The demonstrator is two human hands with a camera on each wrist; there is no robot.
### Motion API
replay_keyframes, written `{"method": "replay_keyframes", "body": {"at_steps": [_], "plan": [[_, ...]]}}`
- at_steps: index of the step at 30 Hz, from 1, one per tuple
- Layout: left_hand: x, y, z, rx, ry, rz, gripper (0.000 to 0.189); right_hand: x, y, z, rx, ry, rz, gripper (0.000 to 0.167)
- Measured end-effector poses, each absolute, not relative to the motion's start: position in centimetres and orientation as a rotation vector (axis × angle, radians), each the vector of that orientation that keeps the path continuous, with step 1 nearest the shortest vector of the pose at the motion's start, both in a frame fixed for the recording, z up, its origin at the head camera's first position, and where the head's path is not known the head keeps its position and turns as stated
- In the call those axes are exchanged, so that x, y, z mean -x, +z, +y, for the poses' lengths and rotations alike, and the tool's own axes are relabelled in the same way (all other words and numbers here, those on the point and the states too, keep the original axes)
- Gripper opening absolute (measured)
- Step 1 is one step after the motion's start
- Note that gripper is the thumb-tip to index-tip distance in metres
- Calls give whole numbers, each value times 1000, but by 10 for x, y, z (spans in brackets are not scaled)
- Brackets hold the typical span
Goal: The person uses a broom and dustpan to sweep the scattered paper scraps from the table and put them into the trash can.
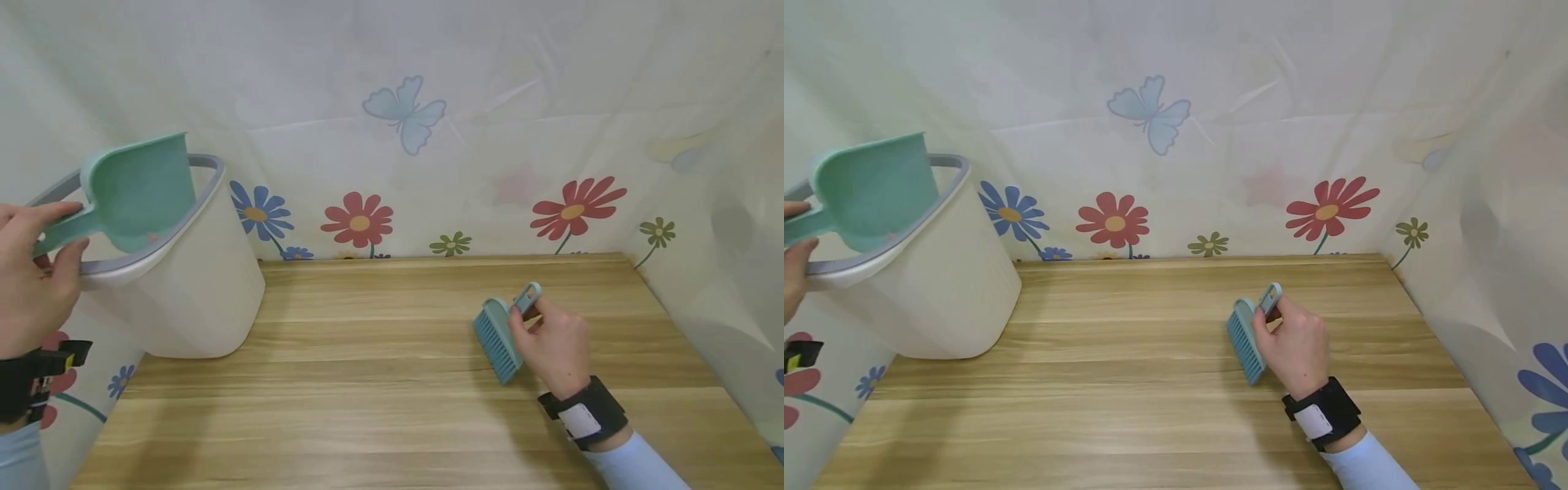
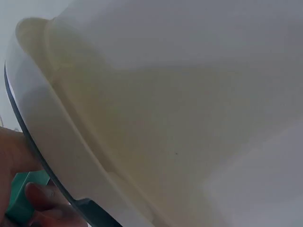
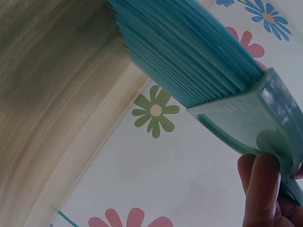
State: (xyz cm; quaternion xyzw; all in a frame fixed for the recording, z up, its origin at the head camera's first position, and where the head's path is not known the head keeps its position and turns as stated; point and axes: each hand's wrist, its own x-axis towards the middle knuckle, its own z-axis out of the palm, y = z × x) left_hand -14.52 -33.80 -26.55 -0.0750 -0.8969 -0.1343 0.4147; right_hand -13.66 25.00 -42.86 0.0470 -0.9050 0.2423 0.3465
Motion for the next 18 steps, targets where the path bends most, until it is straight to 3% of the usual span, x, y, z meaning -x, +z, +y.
{"method": "replay_keyframes", "body": {"at_steps": [18], "plan": [[141, -259, -326, 209, -291, -2165, 39, 136, -430, 250, -116, 640, -2348, 13]]}}
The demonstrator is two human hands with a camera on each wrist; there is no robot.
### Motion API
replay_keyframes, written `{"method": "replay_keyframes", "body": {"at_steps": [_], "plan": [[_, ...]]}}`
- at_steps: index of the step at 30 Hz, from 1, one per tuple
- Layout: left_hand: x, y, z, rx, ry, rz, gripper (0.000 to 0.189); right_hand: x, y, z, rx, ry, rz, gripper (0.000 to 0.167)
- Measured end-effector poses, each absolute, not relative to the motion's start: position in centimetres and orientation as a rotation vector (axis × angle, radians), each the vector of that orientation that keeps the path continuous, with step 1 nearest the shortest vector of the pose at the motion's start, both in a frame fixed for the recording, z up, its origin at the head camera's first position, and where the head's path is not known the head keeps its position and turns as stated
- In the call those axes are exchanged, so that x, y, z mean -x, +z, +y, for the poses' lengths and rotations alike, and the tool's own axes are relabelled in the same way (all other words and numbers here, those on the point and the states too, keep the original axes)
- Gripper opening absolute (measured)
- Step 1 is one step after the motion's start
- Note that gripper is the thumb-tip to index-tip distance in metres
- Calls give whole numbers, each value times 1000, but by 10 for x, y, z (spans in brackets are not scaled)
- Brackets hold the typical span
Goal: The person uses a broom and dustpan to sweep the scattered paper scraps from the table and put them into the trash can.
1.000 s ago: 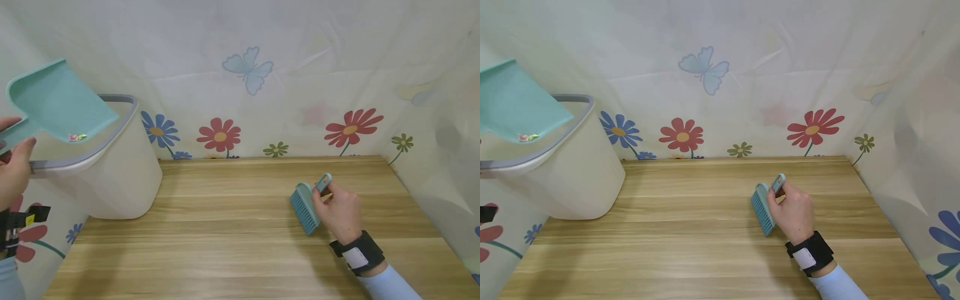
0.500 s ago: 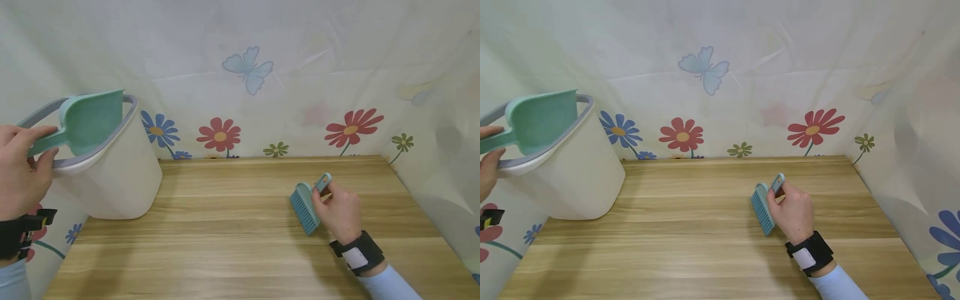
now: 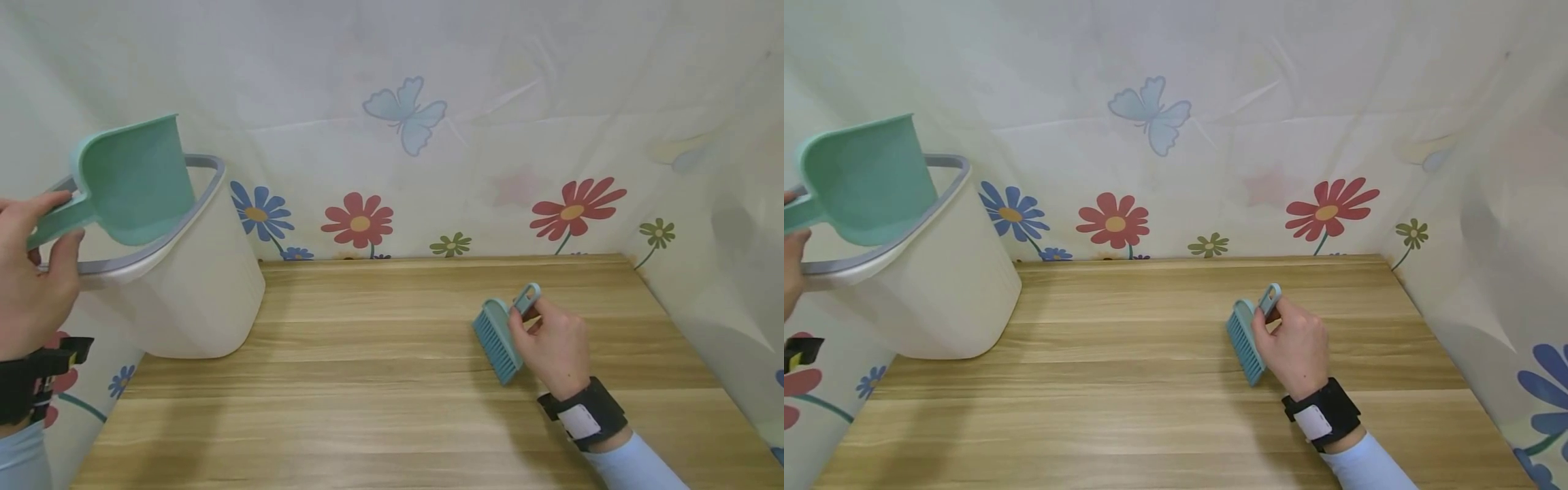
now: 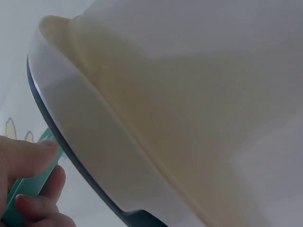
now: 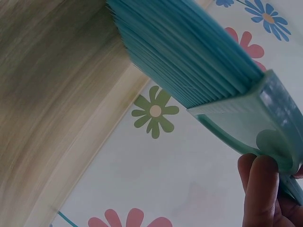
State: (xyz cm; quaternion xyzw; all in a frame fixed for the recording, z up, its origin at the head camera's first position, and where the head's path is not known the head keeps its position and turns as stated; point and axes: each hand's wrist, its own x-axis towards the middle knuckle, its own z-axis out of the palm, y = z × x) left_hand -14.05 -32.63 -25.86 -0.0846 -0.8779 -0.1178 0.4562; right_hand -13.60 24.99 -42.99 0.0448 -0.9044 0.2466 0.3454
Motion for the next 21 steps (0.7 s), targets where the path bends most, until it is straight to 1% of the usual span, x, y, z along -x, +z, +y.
{"method": "replay_keyframes", "body": {"at_steps": [8, 14, 21], "plan": [[141, -257, -317, 198, -361, -2054, 39, 136, -430, 250, -126, 633, -2344, 13], [140, -259, -310, 190, -391, -1963, 42, 136, -430, 250, -142, 626, -2330, 12], [135, -260, -292, 139, -305, -1930, 47, 136, -431, 250, -153, 622, -2323, 12]]}}
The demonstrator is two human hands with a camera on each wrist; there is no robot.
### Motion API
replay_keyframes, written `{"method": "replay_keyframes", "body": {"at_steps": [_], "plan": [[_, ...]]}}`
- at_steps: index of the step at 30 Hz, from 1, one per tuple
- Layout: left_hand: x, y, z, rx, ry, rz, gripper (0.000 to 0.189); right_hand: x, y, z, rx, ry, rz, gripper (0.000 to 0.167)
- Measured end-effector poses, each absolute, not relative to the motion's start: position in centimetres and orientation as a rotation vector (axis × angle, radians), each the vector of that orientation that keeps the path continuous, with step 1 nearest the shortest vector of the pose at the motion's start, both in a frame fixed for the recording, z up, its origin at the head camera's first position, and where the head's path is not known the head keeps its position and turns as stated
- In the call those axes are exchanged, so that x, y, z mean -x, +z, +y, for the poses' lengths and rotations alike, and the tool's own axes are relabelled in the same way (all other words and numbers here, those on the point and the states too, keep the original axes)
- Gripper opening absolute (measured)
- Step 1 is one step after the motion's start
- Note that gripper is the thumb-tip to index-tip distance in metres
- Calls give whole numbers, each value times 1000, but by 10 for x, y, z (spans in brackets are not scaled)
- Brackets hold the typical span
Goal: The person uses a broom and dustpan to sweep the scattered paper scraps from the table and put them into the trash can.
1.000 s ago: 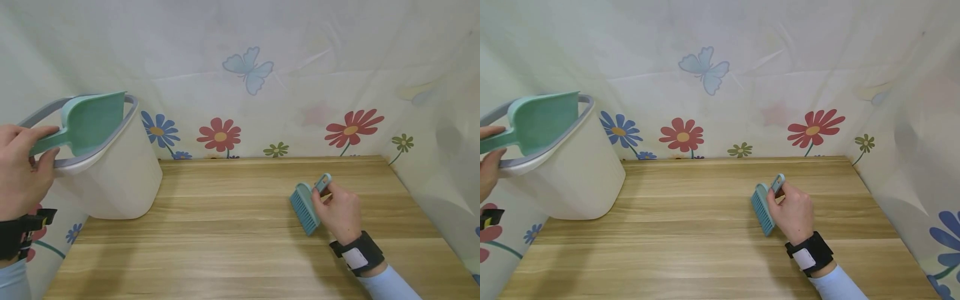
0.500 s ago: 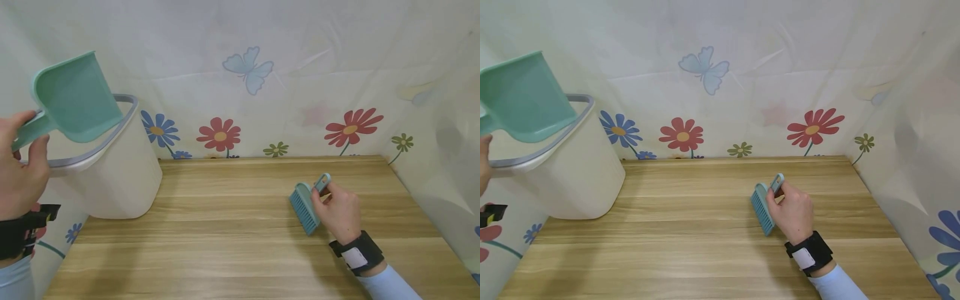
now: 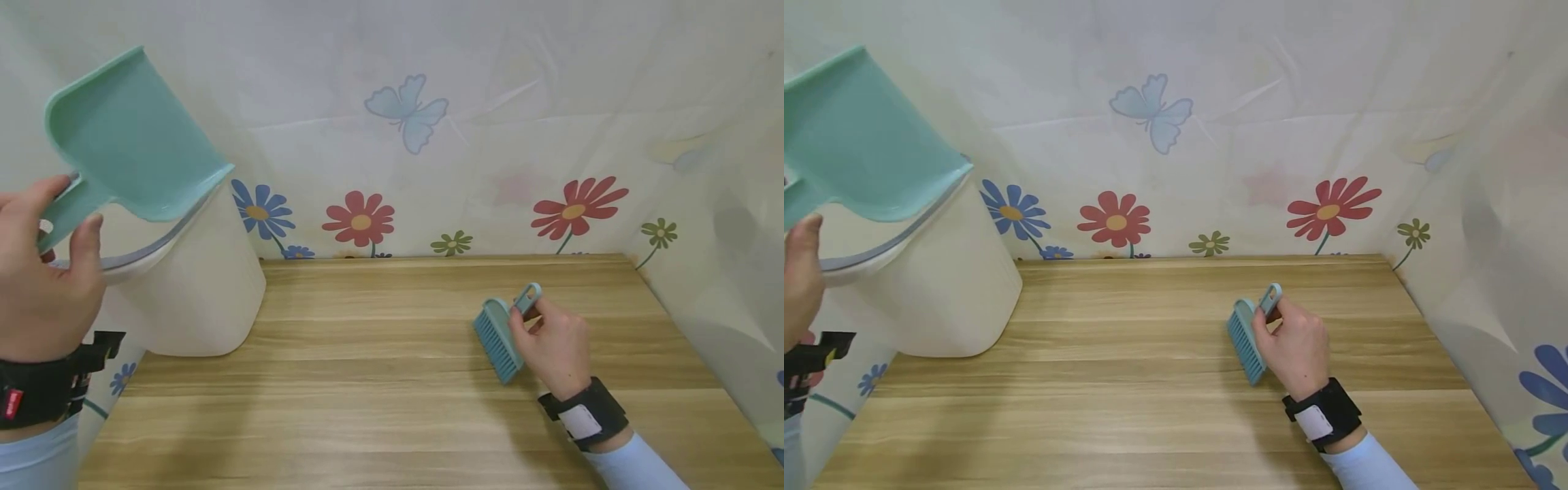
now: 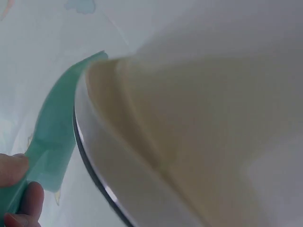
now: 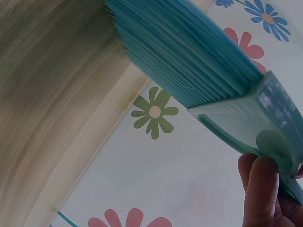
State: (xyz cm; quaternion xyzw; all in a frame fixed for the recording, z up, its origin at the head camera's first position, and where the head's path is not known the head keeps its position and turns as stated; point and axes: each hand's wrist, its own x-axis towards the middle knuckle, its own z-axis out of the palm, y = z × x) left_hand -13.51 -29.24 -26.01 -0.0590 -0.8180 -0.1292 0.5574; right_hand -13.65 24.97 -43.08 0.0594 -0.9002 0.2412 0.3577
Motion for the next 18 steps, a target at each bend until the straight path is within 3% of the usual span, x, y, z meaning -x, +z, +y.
{"method": "replay_keyframes", "body": {"at_steps": [8, 18], "plan": [[138, -271, -248, 281, -386, -1822, 37, 137, -431, 249, -149, 611, -2324, 13], [143, -319, -213, 486, -507, -1903, 52, 137, -430, 249, -130, 609, -2349, 14]]}}
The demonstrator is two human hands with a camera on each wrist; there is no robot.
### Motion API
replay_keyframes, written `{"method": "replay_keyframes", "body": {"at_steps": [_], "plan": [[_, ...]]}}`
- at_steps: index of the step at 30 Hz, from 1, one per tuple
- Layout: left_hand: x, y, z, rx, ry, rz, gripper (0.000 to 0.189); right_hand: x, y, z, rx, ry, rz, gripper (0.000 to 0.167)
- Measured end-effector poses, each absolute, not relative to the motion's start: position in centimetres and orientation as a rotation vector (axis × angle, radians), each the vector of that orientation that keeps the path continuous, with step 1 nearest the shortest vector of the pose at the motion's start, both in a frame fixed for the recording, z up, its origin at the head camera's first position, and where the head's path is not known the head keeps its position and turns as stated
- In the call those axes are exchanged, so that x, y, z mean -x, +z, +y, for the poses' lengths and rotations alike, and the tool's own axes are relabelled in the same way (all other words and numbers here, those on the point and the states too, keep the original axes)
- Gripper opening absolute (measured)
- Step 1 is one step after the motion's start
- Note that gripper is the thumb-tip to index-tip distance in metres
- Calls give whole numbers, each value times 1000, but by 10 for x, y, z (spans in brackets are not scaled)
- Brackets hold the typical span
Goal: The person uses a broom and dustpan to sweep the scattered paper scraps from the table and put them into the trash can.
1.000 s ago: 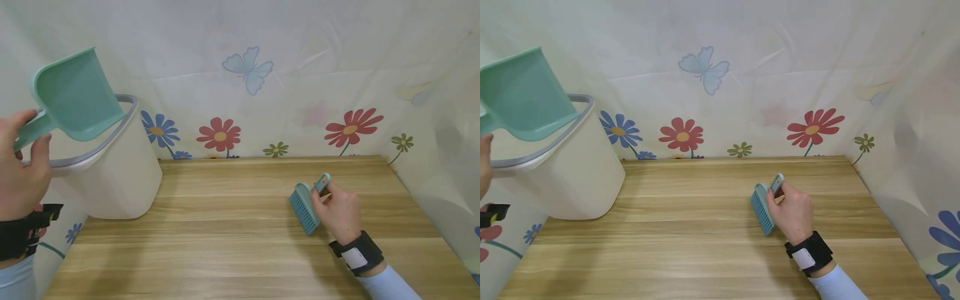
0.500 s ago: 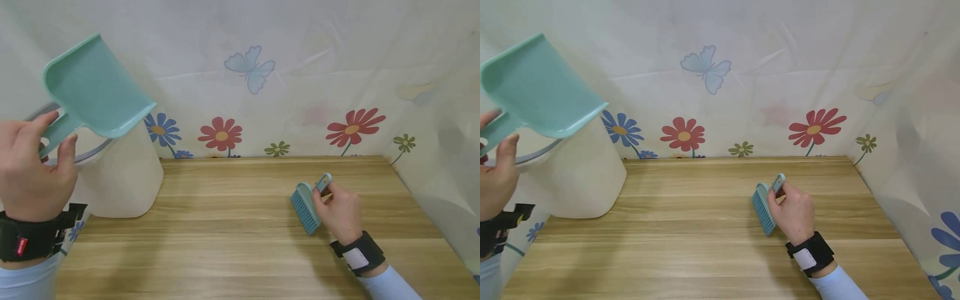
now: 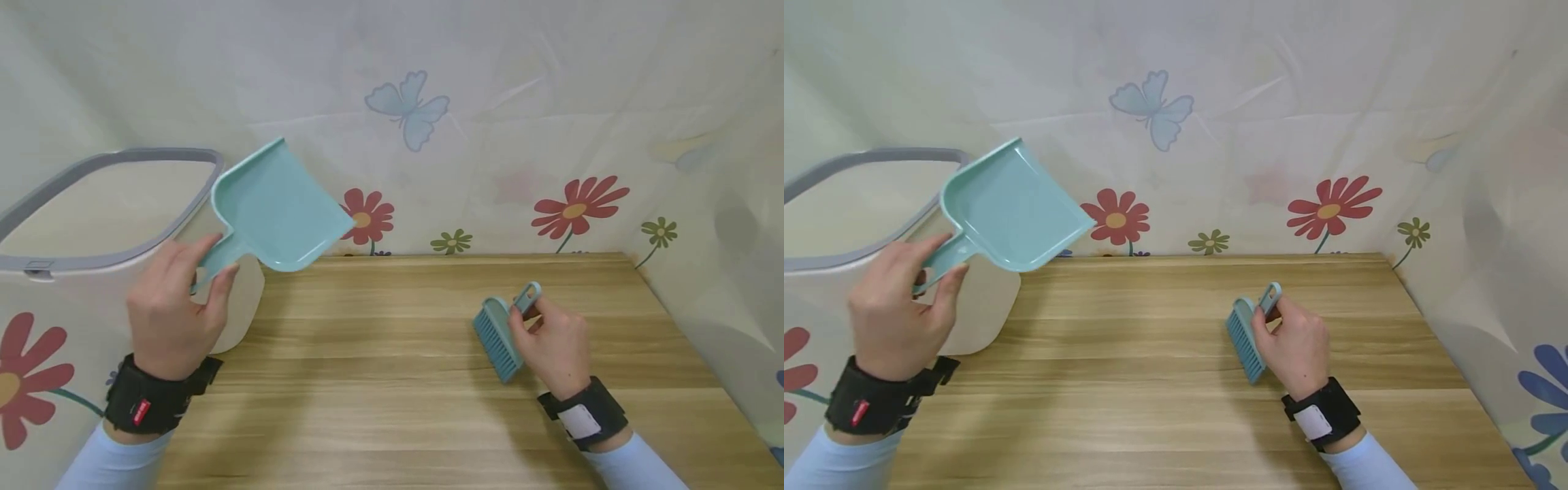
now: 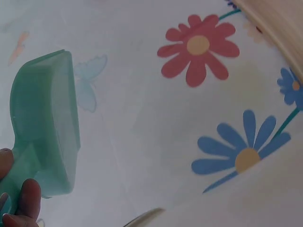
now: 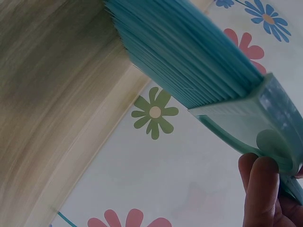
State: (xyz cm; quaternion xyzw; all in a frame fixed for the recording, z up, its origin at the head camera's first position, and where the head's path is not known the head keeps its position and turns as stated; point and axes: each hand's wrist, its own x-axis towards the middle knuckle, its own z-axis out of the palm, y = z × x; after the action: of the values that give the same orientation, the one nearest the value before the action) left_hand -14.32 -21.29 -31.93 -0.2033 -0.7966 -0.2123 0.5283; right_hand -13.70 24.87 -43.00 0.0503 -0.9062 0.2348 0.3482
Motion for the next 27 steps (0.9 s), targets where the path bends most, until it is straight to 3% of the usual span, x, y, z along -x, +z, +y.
{"method": "replay_keyframes", "body": {"at_steps": [9, 17, 27], "plan": [[154, -381, -184, 636, -590, -2168, 35, 138, -429, 247, -135, 591, -2353, 13], [157, -436, -157, 655, -661, -2392, 34, 138, -430, 246, -144, 596, -2350, 13], [160, -460, -146, 621, -729, -2595, 29, 137, -430, 247, -156, 598, -2351, 13]]}}
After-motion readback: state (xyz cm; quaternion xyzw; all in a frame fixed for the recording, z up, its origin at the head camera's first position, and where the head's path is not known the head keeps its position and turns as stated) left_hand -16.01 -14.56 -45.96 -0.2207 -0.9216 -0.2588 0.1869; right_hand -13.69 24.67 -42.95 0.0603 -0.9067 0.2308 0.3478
